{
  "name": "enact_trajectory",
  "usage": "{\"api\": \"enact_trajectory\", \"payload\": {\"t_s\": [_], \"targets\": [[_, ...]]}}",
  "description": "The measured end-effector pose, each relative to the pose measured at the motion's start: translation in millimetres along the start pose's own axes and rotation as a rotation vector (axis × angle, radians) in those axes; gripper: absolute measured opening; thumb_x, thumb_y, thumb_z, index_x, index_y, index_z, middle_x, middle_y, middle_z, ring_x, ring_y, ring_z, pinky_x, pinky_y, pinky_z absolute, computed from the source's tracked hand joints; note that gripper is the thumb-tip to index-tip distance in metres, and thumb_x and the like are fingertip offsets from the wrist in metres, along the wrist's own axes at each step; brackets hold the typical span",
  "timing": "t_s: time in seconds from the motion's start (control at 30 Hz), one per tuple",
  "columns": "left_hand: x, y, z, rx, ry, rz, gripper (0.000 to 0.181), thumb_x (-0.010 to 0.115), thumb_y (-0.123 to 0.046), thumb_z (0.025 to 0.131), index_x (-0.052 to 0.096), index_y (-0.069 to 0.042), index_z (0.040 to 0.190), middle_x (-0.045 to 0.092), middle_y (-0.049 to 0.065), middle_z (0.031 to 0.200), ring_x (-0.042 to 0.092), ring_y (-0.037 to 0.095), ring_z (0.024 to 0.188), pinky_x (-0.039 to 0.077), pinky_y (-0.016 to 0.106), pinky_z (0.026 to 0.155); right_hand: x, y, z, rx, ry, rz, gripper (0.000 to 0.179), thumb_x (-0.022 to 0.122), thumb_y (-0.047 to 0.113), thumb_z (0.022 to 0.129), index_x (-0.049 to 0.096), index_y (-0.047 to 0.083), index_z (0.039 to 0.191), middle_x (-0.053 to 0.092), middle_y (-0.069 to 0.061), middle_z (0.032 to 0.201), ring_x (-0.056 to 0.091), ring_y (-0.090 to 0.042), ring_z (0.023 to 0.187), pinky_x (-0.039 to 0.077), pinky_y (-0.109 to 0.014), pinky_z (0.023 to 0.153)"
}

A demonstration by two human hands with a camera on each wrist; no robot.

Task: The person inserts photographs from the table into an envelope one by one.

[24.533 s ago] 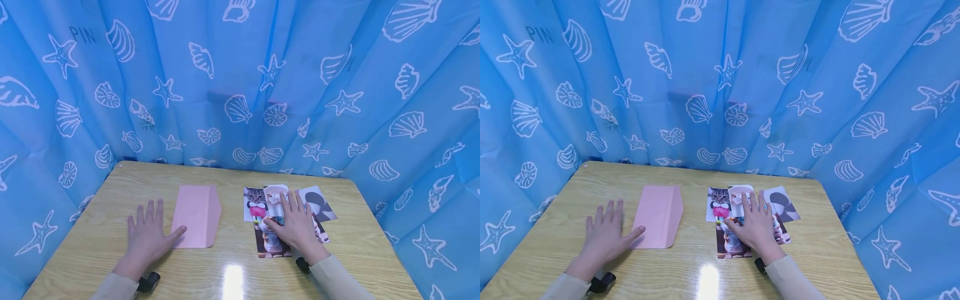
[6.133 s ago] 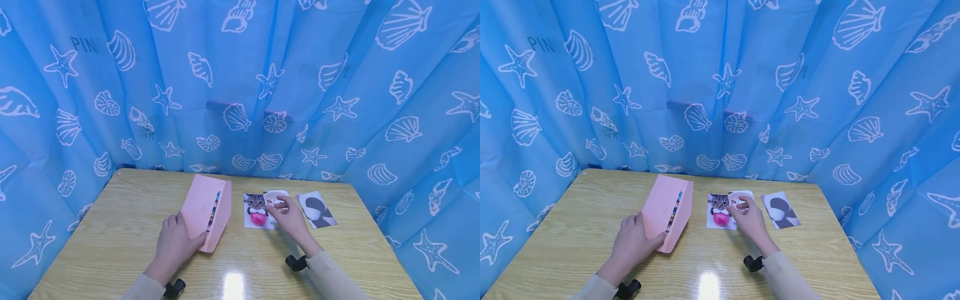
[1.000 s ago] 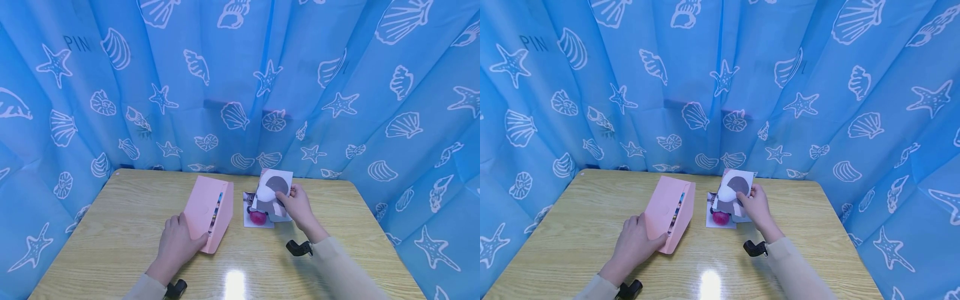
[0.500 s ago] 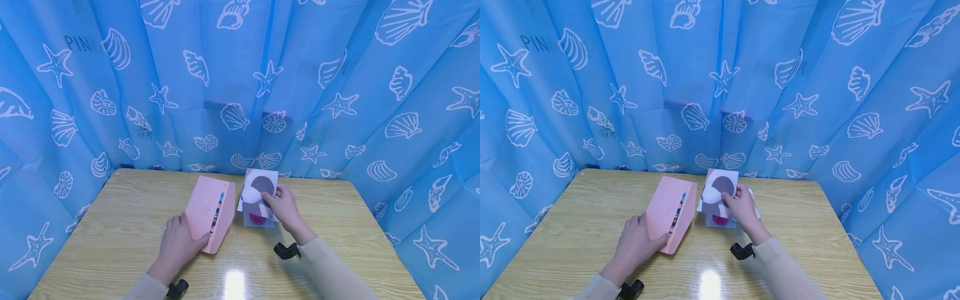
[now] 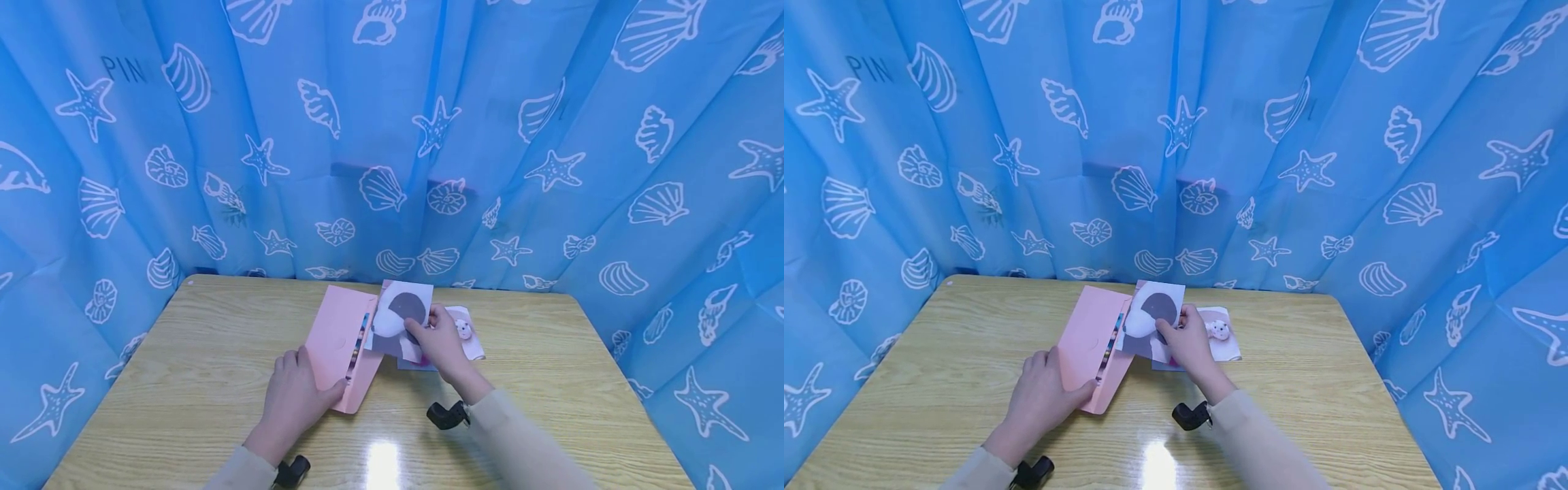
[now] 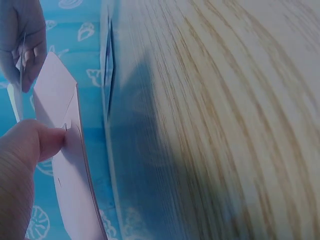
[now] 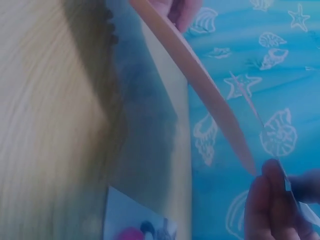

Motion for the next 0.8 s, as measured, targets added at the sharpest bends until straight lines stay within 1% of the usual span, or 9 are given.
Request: {"api": "enact_trajectory", "payload": {"t_s": [0.2,0.33,0.4,0.5,0.6,0.8], "targets": [[-0.9,-1.2,1.6,0.014,0.001,0.002,0.103,0.068,-0.065,0.071,0.045,0.018,0.128,0.052,0.028,0.112,0.048,0.036,0.1,0.047,0.046,0.082,11.2,-4.8,-0.4,-0.005,-0.01,-0.042,0.031,0.069,0.017,0.089,0.053,0.002,0.111,0.065,-0.01,0.088,0.061,-0.017,0.078,0.05,-0.027,0.065],[-1.6,-2.7,2.5,0.015,-0.004,0.007,0.104,0.068,-0.066,0.07,0.046,0.018,0.128,0.052,0.028,0.111,0.048,0.036,0.1,0.047,0.046,0.082,14.7,-6.7,-1.4,0.001,-0.01,-0.069,0.03,0.069,0.019,0.089,0.053,0.004,0.109,0.061,-0.008,0.083,0.056,-0.015,0.066,0.044,-0.025,0.051],[-2.0,-3.5,2.6,0.013,-0.005,0.011,0.104,0.067,-0.067,0.07,0.046,0.017,0.128,0.051,0.028,0.112,0.048,0.036,0.1,0.047,0.046,0.082,16.0,-7.6,-1.7,-0.002,-0.015,-0.075,0.03,0.07,0.019,0.088,0.053,0.004,0.107,0.059,-0.007,0.081,0.053,-0.014,0.062,0.043,-0.025,0.048],[-2.1,-4.3,2.6,0.01,-0.007,0.014,0.104,0.067,-0.066,0.07,0.046,0.017,0.128,0.052,0.028,0.111,0.048,0.036,0.1,0.047,0.045,0.082,18.5,-8.1,-2.7,-0.02,-0.025,-0.091,0.03,0.071,0.018,0.087,0.053,0.003,0.104,0.058,-0.007,0.079,0.052,-0.014,0.061,0.044,-0.026,0.05],[-2.2,-5.1,2.4,0.01,-0.01,0.017,0.103,0.067,-0.066,0.07,0.047,0.017,0.126,0.052,0.027,0.11,0.048,0.036,0.099,0.047,0.045,0.081,21.8,-8.0,-4.5,-0.042,-0.026,-0.107,0.029,0.072,0.016,0.085,0.054,0.001,0.102,0.058,-0.007,0.076,0.055,-0.015,0.064,0.047,-0.028,0.055],[-2.2,-6.0,2.6,0.005,-0.007,0.028,0.103,0.067,-0.067,0.069,0.047,0.016,0.126,0.052,0.027,0.109,0.048,0.036,0.098,0.047,0.045,0.081,28.3,-8.8,-7.4,-0.047,0.007,-0.14,0.03,0.074,0.015,0.084,0.055,-0.001,0.102,0.059,-0.007,0.076,0.055,-0.015,0.066,0.048,-0.028,0.058]]}}
Point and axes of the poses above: each hand's wrist, its own z-axis towards the middle knuckle, its own x-axis out of the palm, y = z × x, the point moved 1 cm from there along z, towards the middle knuckle
